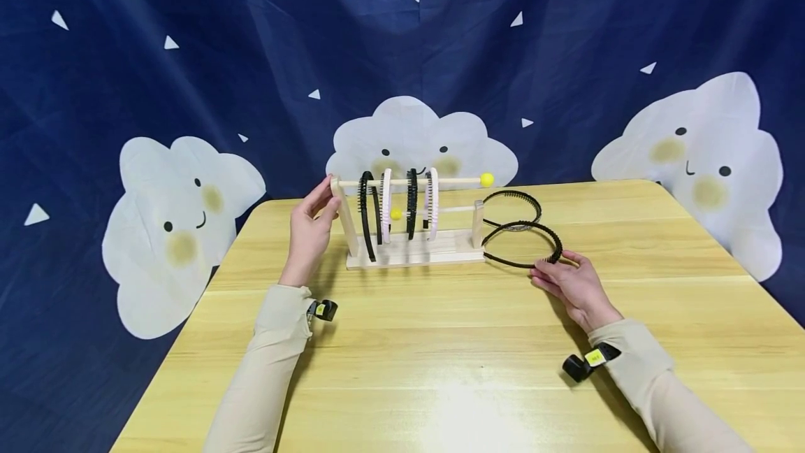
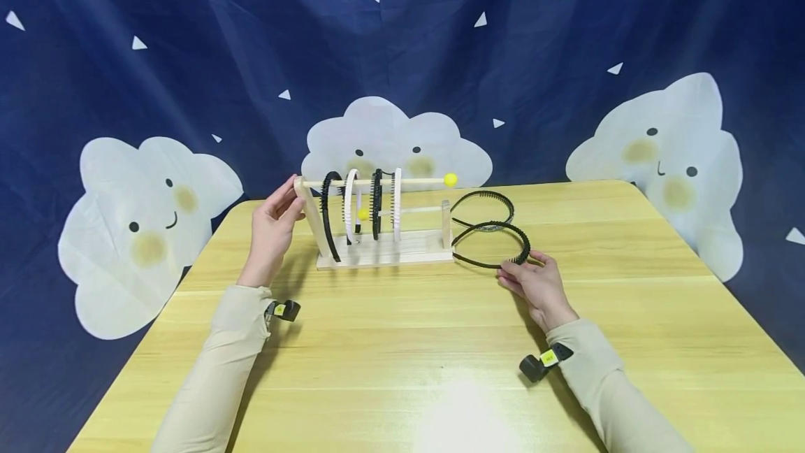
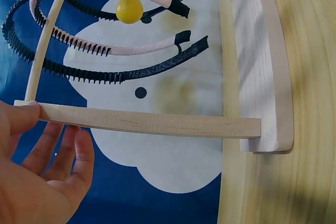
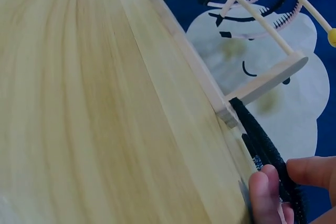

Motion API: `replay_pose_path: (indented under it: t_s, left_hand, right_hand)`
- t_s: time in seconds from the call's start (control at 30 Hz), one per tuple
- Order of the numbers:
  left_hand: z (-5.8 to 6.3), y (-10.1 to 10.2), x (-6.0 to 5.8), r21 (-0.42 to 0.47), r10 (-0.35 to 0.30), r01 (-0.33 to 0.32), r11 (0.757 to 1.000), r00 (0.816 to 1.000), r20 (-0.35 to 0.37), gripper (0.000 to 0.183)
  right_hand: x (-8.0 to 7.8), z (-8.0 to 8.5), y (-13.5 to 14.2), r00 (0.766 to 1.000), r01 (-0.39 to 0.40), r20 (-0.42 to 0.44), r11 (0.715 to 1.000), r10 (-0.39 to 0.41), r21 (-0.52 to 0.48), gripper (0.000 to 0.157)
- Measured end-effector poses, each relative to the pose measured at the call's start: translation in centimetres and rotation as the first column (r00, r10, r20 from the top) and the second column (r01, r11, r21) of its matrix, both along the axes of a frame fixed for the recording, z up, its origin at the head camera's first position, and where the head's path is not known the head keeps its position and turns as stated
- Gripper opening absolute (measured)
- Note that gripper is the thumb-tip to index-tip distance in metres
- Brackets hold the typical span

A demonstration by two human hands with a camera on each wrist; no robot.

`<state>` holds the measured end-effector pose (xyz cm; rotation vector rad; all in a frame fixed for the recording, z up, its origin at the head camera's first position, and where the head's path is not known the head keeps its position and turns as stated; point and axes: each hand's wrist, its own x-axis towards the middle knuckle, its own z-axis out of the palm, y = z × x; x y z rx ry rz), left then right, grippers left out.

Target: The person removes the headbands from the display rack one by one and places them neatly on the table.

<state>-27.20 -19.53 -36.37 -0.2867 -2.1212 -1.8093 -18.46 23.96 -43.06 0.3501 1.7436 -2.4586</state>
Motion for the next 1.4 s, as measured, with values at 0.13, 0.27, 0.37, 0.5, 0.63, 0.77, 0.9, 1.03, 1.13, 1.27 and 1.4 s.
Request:
replay_pose_path:
  t_s: [0.13,0.27,0.37,0.5,0.63,0.77,0.9,1.03,1.13,1.27,1.4]
  left_hand:
    - [0.0,0.0,0.0,0.008,-0.002,0.002,1.0,1.0,-0.005,0.048]
    - [0.0,0.1,-0.1,0.012,-0.001,0.001,1.0,1.0,-0.001,0.048]
    - [0.0,0.0,-0.1,0.006,0.004,-0.004,1.0,1.0,0.007,0.048]
    - [0.1,0.0,-0.1,0.004,0.009,-0.009,1.0,1.0,0.012,0.049]
    - [0.0,0.0,-0.1,0.013,0.009,-0.009,1.0,1.0,0.002,0.049]
    - [0.0,0.0,-0.1,0.015,0.003,-0.003,1.0,1.0,-0.004,0.049]
    - [0.1,0.1,-0.1,0.004,0.009,-0.009,1.0,1.0,0.004,0.048]
    - [0.1,0.1,-0.2,-0.006,0.014,-0.014,1.0,1.0,0.005,0.048]
    - [0.1,0.0,-0.2,-0.008,0.014,-0.014,1.0,1.0,0.009,0.048]
    - [0.1,0.0,-0.1,-0.018,0.016,-0.016,1.0,1.0,0.01,0.047]
    - [0.1,0.0,-0.1,-0.022,0.015,-0.015,1.0,1.0,0.006,0.047]
  right_hand:
    - [0.0,0.1,0.0,1.0,-0.014,0.011,1.0,0.013,0.02,0.09]
    - [0.1,0.4,0.1,0.998,-0.029,0.049,0.999,0.027,0.041,0.093]
    - [0.1,0.6,0.1,0.996,-0.035,0.087,0.997,0.029,0.066,0.092]
    - [0.1,0.8,0.0,0.993,-0.049,0.112,0.992,0.036,0.118,0.087]
    - [0.1,0.8,-0.2,0.993,-0.059,0.113,0.986,0.041,0.155,0.08]
    - [0.2,0.8,-0.3,0.993,-0.061,0.112,0.985,0.043,0.164,0.078]
    - [0.2,0.9,-0.4,0.993,-0.058,0.113,0.985,0.039,0.164,0.073]
    - [0.3,1.0,-0.5,0.993,-0.054,0.112,0.985,0.036,0.163,0.07]
    - [0.3,1.0,-0.5,0.993,-0.058,0.109,0.985,0.041,0.16,0.071]
    - [0.3,1.1,-0.4,0.993,-0.061,0.108,0.985,0.044,0.159,0.07]
    - [0.3,1.1,-0.4,0.994,-0.059,0.104,0.986,0.043,0.159,0.065]
